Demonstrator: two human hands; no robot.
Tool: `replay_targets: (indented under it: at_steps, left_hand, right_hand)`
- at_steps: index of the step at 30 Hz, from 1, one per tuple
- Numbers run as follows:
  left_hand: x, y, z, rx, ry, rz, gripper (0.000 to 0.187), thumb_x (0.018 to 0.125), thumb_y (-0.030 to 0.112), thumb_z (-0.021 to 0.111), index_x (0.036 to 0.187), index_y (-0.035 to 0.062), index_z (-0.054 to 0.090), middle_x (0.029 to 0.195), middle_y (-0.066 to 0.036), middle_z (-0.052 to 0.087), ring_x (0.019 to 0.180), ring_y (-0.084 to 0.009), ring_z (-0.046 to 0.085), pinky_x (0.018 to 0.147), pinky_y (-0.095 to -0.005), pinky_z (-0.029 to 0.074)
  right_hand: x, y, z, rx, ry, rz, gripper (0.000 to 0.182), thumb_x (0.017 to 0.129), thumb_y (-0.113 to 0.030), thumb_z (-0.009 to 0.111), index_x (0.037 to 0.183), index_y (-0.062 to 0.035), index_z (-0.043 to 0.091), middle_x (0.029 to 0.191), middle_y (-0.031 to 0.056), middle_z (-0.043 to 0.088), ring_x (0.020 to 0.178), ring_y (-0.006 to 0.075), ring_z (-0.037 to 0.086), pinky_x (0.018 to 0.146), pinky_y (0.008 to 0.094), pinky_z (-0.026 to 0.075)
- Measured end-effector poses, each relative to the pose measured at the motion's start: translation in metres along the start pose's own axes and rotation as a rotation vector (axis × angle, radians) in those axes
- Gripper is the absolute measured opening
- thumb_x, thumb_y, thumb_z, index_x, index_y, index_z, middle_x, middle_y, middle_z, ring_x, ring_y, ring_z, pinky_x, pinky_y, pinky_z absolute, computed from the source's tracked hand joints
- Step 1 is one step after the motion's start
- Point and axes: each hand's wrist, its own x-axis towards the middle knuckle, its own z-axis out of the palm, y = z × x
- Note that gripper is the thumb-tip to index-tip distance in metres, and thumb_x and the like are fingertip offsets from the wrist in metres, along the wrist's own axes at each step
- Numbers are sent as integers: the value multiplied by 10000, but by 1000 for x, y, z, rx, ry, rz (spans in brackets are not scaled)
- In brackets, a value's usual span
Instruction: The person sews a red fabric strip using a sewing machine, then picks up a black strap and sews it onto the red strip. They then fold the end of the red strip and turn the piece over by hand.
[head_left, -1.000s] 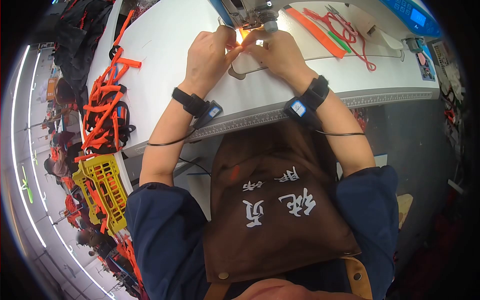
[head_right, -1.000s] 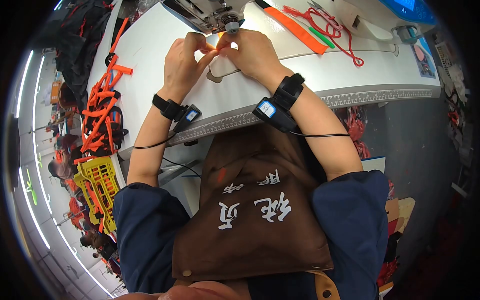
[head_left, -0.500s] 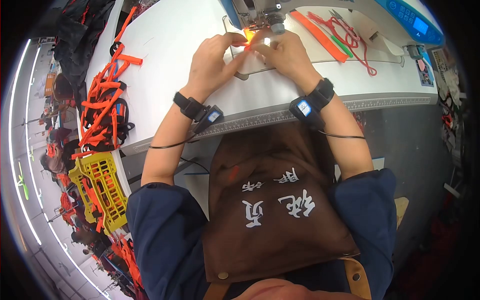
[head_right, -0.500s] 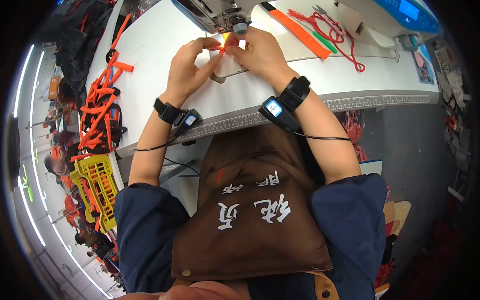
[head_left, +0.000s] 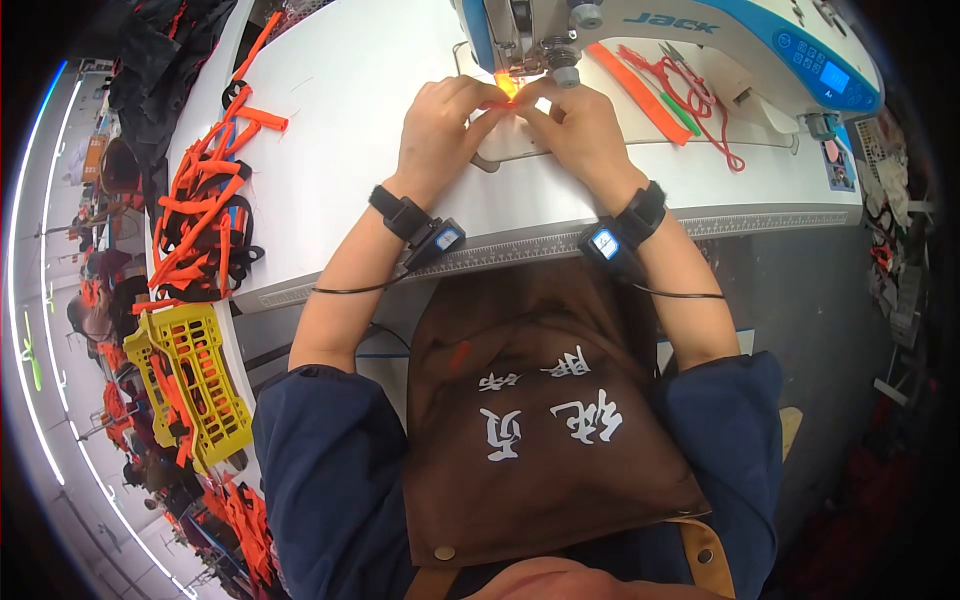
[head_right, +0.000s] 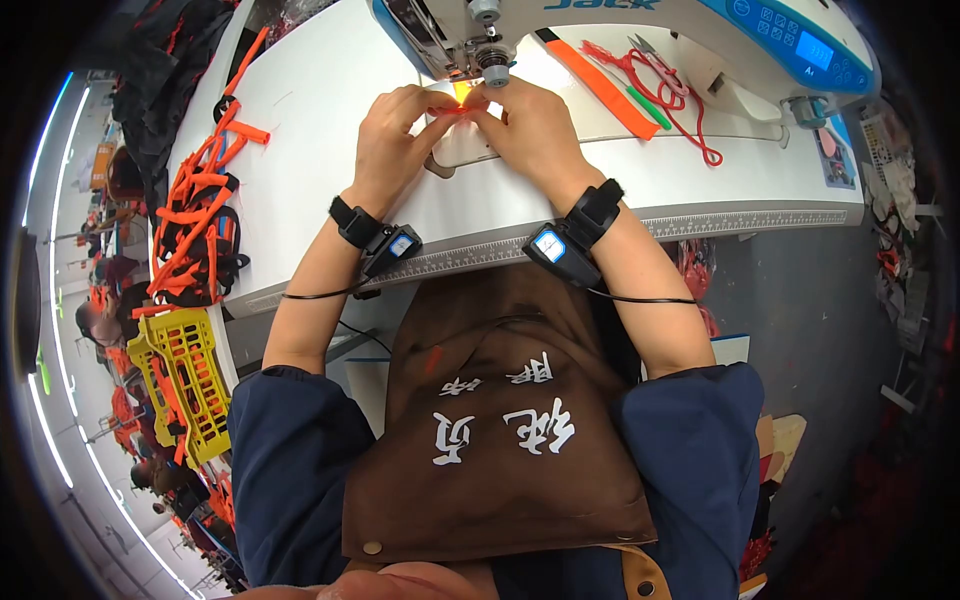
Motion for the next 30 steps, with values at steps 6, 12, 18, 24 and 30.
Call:
replay_targets:
  at_steps: [6,12,18,24,30]
  left_hand:
    - [0,-1,-1,14,-17,21,175,879,141,835,1038,95,775,905,-29,736,843,-231,687,803,-358,506]
    - [-1,-4,-4,18,-51,17,175,881,149,836,1037,98,774,924,-23,738,876,-233,688,831,-361,507]
    - [0,-11,-4,-2,-44,79,117,903,200,798,983,118,773,965,-14,720,919,-232,674,813,-379,493]
    - [4,-13,-4,0,-10,108,91,904,182,786,975,128,769,983,-11,718,919,-228,670,820,-370,494]
    - [3,-14,-7,-48,-69,126,157,863,129,837,1004,100,772,1017,-46,733,939,-252,675,844,-371,495]
  right_hand:
    - [1,12,4,-224,68,-293,141,921,-208,759,1019,-109,778,903,89,750,739,300,728,666,423,586]
    - [3,16,7,-266,153,-474,115,915,-180,768,1007,-112,772,779,80,732,664,254,711,615,361,556]
    - [3,20,1,-181,67,-362,144,926,-231,760,999,-108,776,883,95,735,759,316,725,662,417,575]
    - [4,23,-1,-158,53,-383,139,933,-232,759,1012,-119,782,882,91,736,766,303,727,657,408,573]
    - [2,21,-4,-263,43,-405,145,921,-220,777,1033,-127,774,870,67,722,748,262,728,627,390,569]
